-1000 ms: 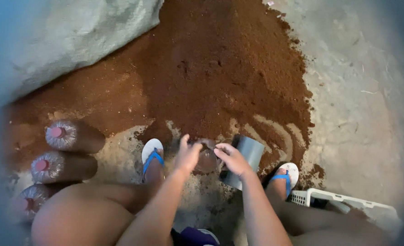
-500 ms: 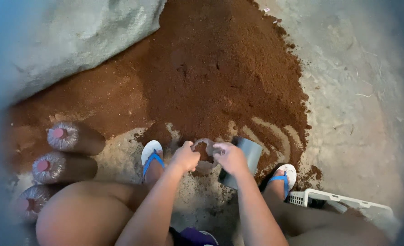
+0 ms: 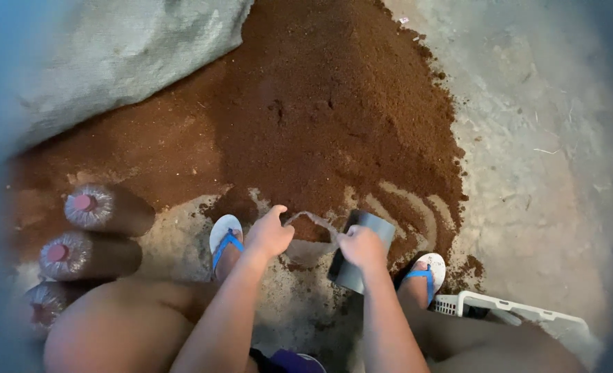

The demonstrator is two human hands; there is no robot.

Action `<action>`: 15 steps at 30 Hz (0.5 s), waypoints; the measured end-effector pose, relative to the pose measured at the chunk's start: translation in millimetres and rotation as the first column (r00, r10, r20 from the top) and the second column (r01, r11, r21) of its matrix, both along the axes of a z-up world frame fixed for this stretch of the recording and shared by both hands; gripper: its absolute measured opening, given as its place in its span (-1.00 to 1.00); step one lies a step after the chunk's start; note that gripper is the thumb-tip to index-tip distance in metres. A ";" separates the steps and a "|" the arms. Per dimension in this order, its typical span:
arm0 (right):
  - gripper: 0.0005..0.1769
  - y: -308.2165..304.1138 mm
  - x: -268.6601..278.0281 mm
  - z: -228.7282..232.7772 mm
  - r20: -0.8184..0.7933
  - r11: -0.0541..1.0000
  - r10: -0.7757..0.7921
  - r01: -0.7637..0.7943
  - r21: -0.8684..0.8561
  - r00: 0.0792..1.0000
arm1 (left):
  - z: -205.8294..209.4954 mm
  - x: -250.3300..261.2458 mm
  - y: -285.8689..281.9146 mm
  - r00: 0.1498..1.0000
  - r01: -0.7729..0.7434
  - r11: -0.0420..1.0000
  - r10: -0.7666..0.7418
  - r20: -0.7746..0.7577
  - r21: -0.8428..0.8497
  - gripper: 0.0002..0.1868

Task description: Filling plastic bags with substrate using a PVC pipe as a guide and tamping it down for mushroom cultivation.

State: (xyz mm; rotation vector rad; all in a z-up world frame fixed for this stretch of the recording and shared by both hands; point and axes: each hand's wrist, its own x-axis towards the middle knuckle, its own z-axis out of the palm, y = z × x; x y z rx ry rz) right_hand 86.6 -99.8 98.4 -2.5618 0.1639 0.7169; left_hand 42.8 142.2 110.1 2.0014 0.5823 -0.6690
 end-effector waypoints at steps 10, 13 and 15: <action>-0.28 46.4 -0.2 10.9 0.089 0.933 0.064 -0.091 0.348 0.994 | 53.6 -20.1 -36.0 0.979 -0.122 0.989 0.106 0.174 0.082 -0.17; -0.44 50.0 7.3 -22.1 0.284 0.919 0.098 -0.196 0.342 0.954 | 49.4 -31.6 -44.1 0.965 0.026 0.989 -0.063 0.255 0.145 -0.18; -0.74 52.2 13.7 -37.8 0.231 0.953 0.041 -0.107 0.284 0.972 | 76.3 -37.4 -55.6 0.950 0.243 0.922 -0.289 0.118 0.301 -0.32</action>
